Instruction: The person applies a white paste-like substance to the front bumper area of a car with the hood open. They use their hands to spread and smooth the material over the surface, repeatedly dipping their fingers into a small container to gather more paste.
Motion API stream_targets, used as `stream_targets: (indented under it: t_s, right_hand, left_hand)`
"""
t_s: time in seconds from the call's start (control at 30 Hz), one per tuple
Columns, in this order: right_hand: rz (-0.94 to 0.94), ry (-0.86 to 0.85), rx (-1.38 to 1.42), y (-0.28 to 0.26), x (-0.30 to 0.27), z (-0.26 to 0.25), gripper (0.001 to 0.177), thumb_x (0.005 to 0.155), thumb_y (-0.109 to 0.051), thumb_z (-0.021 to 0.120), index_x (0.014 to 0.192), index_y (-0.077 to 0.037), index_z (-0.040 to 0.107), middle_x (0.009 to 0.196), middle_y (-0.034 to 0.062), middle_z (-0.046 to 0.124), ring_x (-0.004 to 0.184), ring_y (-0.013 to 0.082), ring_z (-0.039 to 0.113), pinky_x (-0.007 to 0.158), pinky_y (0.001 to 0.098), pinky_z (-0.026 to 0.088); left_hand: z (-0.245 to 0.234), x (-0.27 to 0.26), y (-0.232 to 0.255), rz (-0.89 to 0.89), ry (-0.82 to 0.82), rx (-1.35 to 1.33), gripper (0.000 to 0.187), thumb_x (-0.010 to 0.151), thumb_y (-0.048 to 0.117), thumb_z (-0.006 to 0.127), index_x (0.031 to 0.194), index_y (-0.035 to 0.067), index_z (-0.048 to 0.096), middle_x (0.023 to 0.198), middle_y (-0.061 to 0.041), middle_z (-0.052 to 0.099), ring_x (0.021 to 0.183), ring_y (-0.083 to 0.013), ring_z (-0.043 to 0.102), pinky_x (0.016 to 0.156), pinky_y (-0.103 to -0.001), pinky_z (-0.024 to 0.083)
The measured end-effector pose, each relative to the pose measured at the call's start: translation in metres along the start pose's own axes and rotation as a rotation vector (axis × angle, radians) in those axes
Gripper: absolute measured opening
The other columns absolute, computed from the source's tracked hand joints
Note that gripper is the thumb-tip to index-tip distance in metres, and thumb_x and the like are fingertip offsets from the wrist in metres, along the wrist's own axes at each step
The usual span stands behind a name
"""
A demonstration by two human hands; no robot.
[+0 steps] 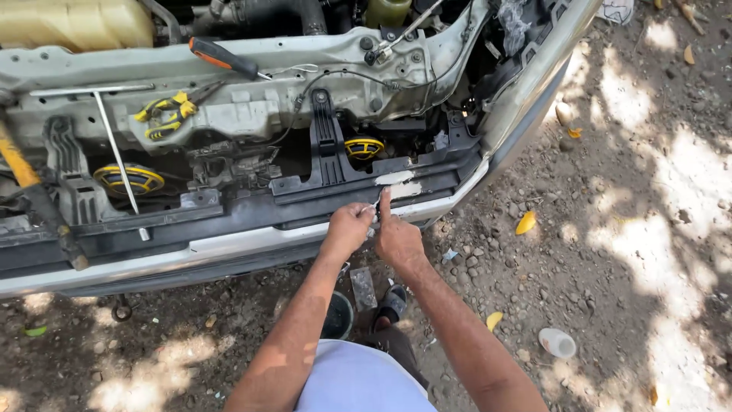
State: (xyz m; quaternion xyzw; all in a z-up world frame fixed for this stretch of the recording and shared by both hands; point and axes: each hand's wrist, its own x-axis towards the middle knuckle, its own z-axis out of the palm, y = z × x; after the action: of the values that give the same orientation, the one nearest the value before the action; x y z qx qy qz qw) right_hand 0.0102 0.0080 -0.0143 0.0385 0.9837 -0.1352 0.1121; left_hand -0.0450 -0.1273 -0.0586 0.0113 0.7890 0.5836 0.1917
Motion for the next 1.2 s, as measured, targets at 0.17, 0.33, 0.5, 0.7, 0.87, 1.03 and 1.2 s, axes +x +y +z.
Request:
stream_targets:
  t_s: [0.17,0.33,0.5,0.7,0.87,1.03,1.2]
  right_hand:
    - [-0.086,0.021,-0.051,0.015,-0.002,-0.016,0.092,0.089,-0.016,0.057,0.163,-0.006,0.003,0.098,0.0202,0.072,0.082,0.0381,0.073,0.071,0.0523,0.058]
    - [-0.121,-0.054,-0.081,0.022,-0.002,-0.03,0.09,0.091,-0.014,0.056,0.167,-0.009,0.009,0.093,0.0191,0.071,0.082,0.0374,0.072,0.072,0.0527,0.057]
    - [-0.189,0.105,0.059,0.039,-0.002,-0.029,0.089,0.086,-0.021,0.064,0.161,-0.017,0.018,0.1,0.0186,0.07,0.089,0.0373,0.071,0.072,0.0515,0.057]
    - [-0.115,-0.041,0.046,0.038,-0.004,-0.042,0.095,0.084,-0.015,0.063,0.165,-0.021,0.014,0.102,0.0179,0.07,0.092,0.039,0.07,0.075,0.0525,0.057]
    - [-0.171,-0.019,0.005,0.042,-0.005,-0.041,0.092,0.086,-0.016,0.064,0.164,-0.019,0.015,0.103,0.0184,0.069,0.091,0.0378,0.071,0.075,0.0524,0.058]
    - [-0.158,-0.078,0.019,0.028,-0.005,-0.048,0.097,0.084,-0.019,0.067,0.165,-0.019,0.015,0.104,0.02,0.067,0.091,0.0402,0.07,0.076,0.0536,0.057]
    - [-0.158,0.051,0.228,0.029,-0.009,-0.035,0.093,0.082,-0.024,0.071,0.162,-0.025,0.023,0.109,0.0194,0.069,0.096,0.045,0.067,0.083,0.0545,0.055]
  left_hand:
    - [-0.01,-0.022,0.064,0.177,0.122,0.289,0.034,0.093,0.024,0.068,0.118,0.002,0.072,0.11,-0.022,0.074,0.102,-0.0388,0.07,0.088,-0.046,0.055]
    - [0.003,-0.017,0.059,0.282,0.165,0.453,0.037,0.091,0.022,0.07,0.123,0.002,0.068,0.116,-0.021,0.07,0.103,-0.0425,0.067,0.089,-0.05,0.055]
    - [0.015,-0.011,0.057,0.3,0.19,0.556,0.046,0.087,0.022,0.073,0.129,0.006,0.062,0.118,-0.019,0.068,0.104,-0.0423,0.067,0.086,-0.051,0.055]
    - [0.022,-0.006,0.063,0.312,0.168,0.715,0.031,0.091,0.026,0.07,0.119,0.014,0.065,0.113,-0.018,0.067,0.098,-0.044,0.067,0.081,-0.054,0.056]
    - [0.018,-0.007,0.077,0.227,0.115,0.758,0.019,0.098,0.027,0.065,0.111,0.014,0.068,0.108,-0.014,0.067,0.098,-0.041,0.068,0.082,-0.054,0.055]
    - [0.005,-0.011,0.075,0.243,0.183,0.655,0.027,0.091,0.025,0.067,0.116,0.015,0.07,0.108,-0.014,0.067,0.096,-0.0418,0.068,0.08,-0.055,0.055]
    - [-0.002,-0.017,0.055,0.254,0.242,0.538,0.028,0.091,0.027,0.069,0.116,0.014,0.07,0.113,-0.019,0.069,0.099,-0.0447,0.066,0.085,-0.055,0.054]
